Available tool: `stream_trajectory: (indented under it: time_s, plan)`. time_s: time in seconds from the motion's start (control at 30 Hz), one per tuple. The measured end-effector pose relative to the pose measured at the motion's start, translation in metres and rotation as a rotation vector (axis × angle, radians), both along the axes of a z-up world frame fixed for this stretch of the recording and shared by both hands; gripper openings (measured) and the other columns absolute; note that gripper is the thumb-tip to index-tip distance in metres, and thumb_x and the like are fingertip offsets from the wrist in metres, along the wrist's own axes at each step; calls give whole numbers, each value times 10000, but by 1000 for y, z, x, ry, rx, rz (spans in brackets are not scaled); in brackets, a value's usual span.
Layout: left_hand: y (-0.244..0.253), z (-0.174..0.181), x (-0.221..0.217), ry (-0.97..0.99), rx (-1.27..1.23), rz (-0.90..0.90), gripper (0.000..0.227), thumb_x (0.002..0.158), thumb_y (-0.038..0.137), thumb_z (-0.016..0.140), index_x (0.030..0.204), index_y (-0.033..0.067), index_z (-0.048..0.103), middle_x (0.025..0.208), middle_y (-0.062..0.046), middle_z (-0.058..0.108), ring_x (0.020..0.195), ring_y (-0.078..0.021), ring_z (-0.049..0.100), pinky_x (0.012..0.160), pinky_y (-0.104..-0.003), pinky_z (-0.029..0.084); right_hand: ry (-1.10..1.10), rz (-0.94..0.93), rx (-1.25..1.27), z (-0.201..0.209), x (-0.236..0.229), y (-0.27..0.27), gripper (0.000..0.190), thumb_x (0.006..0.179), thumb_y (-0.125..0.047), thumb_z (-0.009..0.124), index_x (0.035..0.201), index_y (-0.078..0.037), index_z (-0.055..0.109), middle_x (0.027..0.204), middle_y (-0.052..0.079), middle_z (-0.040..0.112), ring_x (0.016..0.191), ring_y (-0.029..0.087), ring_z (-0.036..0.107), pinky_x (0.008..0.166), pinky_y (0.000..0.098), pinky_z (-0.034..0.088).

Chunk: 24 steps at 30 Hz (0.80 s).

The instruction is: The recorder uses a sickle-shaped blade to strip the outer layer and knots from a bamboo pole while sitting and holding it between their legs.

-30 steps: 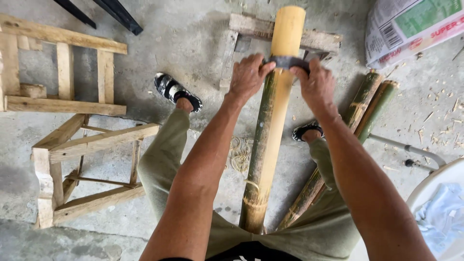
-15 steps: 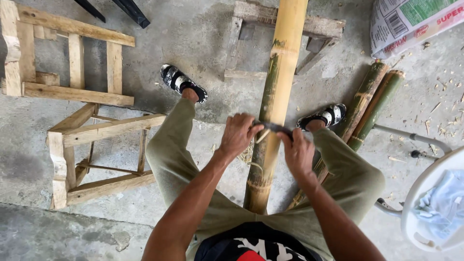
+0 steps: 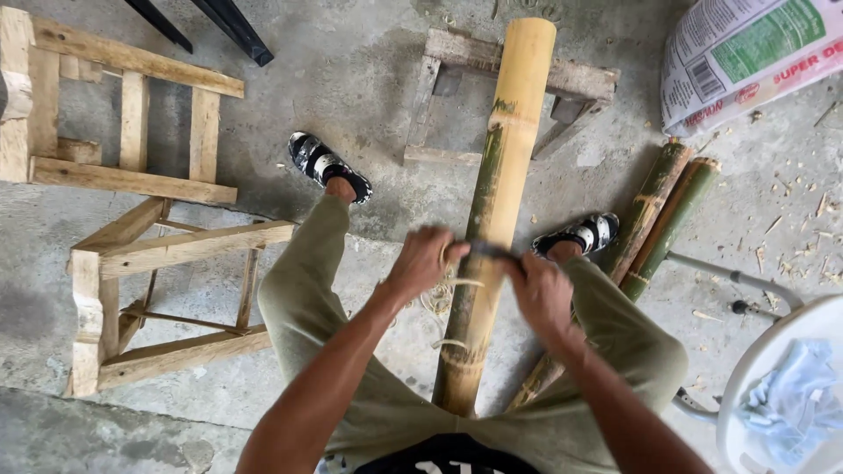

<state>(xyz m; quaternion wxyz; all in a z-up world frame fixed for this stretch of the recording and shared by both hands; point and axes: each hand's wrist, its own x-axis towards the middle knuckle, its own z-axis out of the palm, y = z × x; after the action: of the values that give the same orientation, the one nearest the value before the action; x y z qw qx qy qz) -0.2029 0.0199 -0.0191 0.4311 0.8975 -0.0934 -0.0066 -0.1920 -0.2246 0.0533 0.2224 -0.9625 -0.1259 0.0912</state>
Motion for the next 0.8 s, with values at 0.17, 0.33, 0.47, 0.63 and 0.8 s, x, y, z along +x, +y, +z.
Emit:
stream_trajectory:
  time_s: [0.17, 0.33, 0.47, 0.63, 0.8]
  plan:
    - [-8, -27, 171, -35, 70, 90, 516, 1061, 569, 439, 788, 140, 524, 662, -17, 479, 548, -158, 434, 477, -362, 423, -70, -35, -85, -1, 164, 12, 395, 1113, -433, 557, 979, -62, 588, 691, 84, 635, 406, 107, 394, 304, 301, 353]
    - [-8, -27, 277, 92, 8, 174, 498, 1002, 614, 435, 897, 151, 585, 768, -14, 599, 607, -129, 574, 492, -347, 513, -222, -10, 47, -19, 270, 15, 358, 1137, -380, 643, 992, -57, 592, 822, 90, 700, 435, 116, 430, 334, 280, 396]
    - [-12, -26, 272, 25, 62, 190, 547, 1002, 658, 445, 930, 133, 583, 829, -44, 634, 743, -166, 606, 626, -395, 547, -136, -90, -62, -11, 268, 19, 423, 1041, -452, 719, 990, -50, 598, 809, 120, 731, 476, 115, 507, 387, 272, 411]
    - [-11, -24, 235, 32, 157, 175, 560, 985, 654, 408, 918, 117, 553, 819, -60, 606, 747, -209, 576, 634, -417, 504, -33, -126, -25, 13, 235, 28, 390, 1044, -441, 634, 1066, -54, 583, 818, 129, 723, 437, 128, 511, 320, 287, 412]
    - [-11, -27, 199, 42, 170, 166, 589, 1010, 696, 296, 919, 170, 546, 774, -25, 553, 748, -184, 524, 750, -469, 446, -3, -96, 20, 4, 204, 21, 408, 1065, -456, 592, 1045, -49, 571, 818, 134, 701, 408, 101, 501, 291, 274, 418]
